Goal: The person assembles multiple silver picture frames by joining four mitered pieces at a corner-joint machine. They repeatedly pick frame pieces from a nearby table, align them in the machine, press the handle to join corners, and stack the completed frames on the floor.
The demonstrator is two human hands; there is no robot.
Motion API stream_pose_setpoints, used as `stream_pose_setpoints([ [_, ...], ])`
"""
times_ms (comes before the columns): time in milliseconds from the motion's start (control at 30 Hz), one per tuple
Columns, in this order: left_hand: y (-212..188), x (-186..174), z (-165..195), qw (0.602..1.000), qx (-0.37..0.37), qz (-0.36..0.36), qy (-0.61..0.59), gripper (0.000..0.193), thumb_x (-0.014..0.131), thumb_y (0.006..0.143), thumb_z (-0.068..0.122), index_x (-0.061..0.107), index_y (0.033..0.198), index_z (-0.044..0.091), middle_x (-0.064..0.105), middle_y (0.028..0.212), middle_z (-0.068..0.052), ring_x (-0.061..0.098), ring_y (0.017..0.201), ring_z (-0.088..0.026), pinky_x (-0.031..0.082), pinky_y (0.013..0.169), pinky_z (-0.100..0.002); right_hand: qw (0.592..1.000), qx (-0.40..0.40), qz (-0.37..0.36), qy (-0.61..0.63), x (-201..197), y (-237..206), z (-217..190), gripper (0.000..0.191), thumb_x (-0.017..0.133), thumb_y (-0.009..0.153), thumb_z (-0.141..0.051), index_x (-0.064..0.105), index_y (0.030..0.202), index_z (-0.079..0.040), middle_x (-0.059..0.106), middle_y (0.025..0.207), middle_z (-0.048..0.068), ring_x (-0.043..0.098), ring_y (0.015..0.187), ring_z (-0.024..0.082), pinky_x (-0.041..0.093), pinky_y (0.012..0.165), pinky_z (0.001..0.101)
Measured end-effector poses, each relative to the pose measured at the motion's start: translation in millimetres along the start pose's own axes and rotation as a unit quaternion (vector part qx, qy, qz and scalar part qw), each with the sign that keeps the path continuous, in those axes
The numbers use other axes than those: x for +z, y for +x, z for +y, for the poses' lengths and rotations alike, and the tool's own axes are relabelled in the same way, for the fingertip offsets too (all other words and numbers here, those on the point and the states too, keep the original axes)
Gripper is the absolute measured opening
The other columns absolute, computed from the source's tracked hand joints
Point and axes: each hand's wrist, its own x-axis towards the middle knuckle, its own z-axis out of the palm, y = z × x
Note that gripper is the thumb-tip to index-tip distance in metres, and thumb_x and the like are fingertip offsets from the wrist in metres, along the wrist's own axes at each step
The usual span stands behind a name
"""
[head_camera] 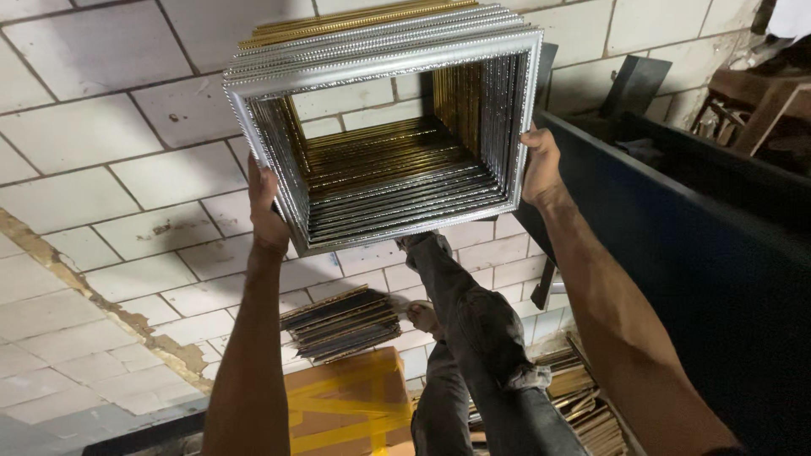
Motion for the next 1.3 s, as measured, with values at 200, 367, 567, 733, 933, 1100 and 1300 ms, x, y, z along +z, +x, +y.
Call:
stream_pose_setpoints([
  [200,-3,-4,-1,0.990,0.038,0.011,0.135,0.069,0.035,0.111,0.042,0.021,0.163,0.000,0.039,0.164,-0.021,0.038,0.151,-0.032,0.029,0.127,-0.045,0.999,0.017,-0.002,-0.050,19,-9,-16,0.078,0.055,0.075,-0.042,0.052,0.144,-0.005,0.063,0.120,0.013,0.061,0.109,0.028,0.051,0.096,0.0459],
  [367,-13,-1,11,0.993,0.104,-0.013,0.060,0.074,0.040,0.109,0.047,0.020,0.166,0.004,0.028,0.171,-0.020,0.031,0.159,-0.034,0.029,0.131,-0.047,0.991,0.029,-0.012,-0.130,27,-23,-27,0.093,0.053,0.075,-0.048,0.037,0.157,-0.010,0.053,0.140,0.016,0.052,0.125,0.030,0.043,0.103,0.0477],
  [567,-59,-24,29,0.991,0.032,0.101,0.085,0.076,0.028,0.108,0.058,0.012,0.167,0.014,0.037,0.166,-0.021,0.036,0.156,-0.034,0.032,0.123,-0.053,0.993,-0.027,0.000,-0.113,18,-50,-28,0.094,0.057,0.084,-0.058,0.032,0.161,-0.010,0.044,0.155,0.013,0.043,0.139,0.028,0.037,0.112,0.0473],
  [733,-149,-33,30,0.967,0.021,0.212,0.142,0.067,0.036,0.106,0.053,0.028,0.161,0.016,0.053,0.151,-0.021,0.054,0.140,-0.033,0.049,0.109,-0.052,0.985,-0.055,0.164,-0.019,-3,-93,-5,0.053,0.054,0.096,-0.053,0.049,0.128,-0.012,0.058,0.122,0.007,0.055,0.112,0.024,0.047,0.099,0.0434],
  [933,-331,-6,-21,0.939,-0.101,0.247,0.218,0.046,0.042,0.106,0.027,0.050,0.150,0.014,0.068,0.123,-0.016,0.057,0.098,-0.034,0.049,0.085,-0.046,0.981,-0.080,0.174,-0.026,-8,-208,35,0.037,0.050,0.101,-0.045,0.058,0.108,-0.010,0.071,0.100,0.009,0.069,0.090,0.026,0.054,0.079,0.0428],
  [1100,-499,36,-74,0.949,-0.032,0.242,0.199,0.047,0.058,0.099,0.032,0.062,0.139,0.007,0.062,0.143,-0.015,0.055,0.130,-0.028,0.040,0.109,-0.040,0.936,-0.110,0.025,-0.334,0,-351,54,0.042,0.048,0.102,-0.037,0.063,0.131,-0.011,0.075,0.117,0.009,0.071,0.096,0.023,0.054,0.084,0.0424],
  [1300,-686,72,-150,0.949,-0.043,0.279,0.140,0.041,0.060,0.100,0.026,0.065,0.134,0.003,0.065,0.135,-0.018,0.062,0.123,-0.029,0.048,0.104,-0.041,0.842,-0.223,-0.119,-0.476,-86,-536,117,0.044,0.054,0.103,-0.041,0.066,0.127,-0.007,0.073,0.123,0.011,0.070,0.114,0.025,0.053,0.101,0.0367],
])
